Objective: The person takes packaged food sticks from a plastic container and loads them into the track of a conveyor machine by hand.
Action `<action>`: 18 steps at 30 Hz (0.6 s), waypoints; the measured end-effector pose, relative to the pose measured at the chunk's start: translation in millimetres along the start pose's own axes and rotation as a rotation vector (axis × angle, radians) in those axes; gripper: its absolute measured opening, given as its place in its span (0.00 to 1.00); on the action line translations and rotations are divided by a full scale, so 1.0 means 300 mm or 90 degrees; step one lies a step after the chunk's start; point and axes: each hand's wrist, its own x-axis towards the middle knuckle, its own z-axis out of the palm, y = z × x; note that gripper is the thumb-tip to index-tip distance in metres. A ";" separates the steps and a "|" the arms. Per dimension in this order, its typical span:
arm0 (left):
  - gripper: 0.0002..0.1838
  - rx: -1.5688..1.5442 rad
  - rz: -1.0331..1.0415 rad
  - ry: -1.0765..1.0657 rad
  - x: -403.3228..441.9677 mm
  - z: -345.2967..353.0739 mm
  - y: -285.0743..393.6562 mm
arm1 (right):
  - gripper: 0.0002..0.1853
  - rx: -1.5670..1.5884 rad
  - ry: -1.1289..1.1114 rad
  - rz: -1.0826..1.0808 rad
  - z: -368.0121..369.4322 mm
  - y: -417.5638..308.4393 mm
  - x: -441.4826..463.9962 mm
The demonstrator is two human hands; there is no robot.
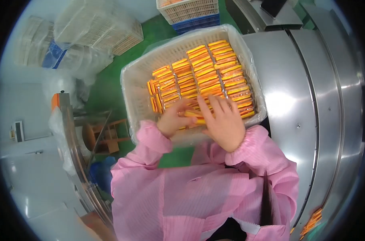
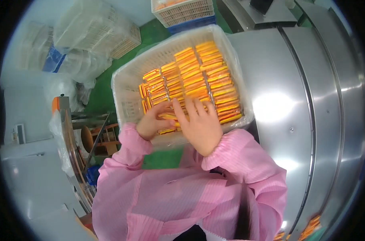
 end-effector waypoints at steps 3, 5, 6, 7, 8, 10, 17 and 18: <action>0.28 -0.261 -0.069 -0.108 0.005 0.044 0.015 | 0.35 -0.036 -0.241 0.040 0.043 -0.030 -0.053; 0.27 -0.274 -0.142 -0.191 0.009 0.034 0.022 | 0.27 0.011 -0.261 0.055 0.065 -0.030 -0.073; 0.27 -0.279 -0.139 -0.191 0.019 0.009 0.024 | 0.21 0.063 -0.282 0.079 0.070 -0.023 -0.083; 0.25 -0.191 -0.183 -0.194 0.039 -0.043 0.029 | 0.21 0.058 -0.286 0.075 0.072 -0.009 -0.091; 0.24 -0.101 -0.226 -0.196 0.068 -0.104 0.032 | 0.21 0.195 -0.321 0.150 0.072 0.013 -0.097; 0.18 0.511 -0.109 0.068 0.234 -0.352 -0.160 | 0.21 0.328 -0.351 0.222 0.069 0.061 -0.109; 0.19 0.813 -0.147 0.345 0.522 -0.777 -0.514 | 0.25 0.956 -0.109 0.567 -0.104 0.211 -0.174; 0.17 0.740 -0.169 0.293 0.501 -0.760 -0.458 | 0.25 0.968 -0.058 0.581 -0.150 0.244 -0.191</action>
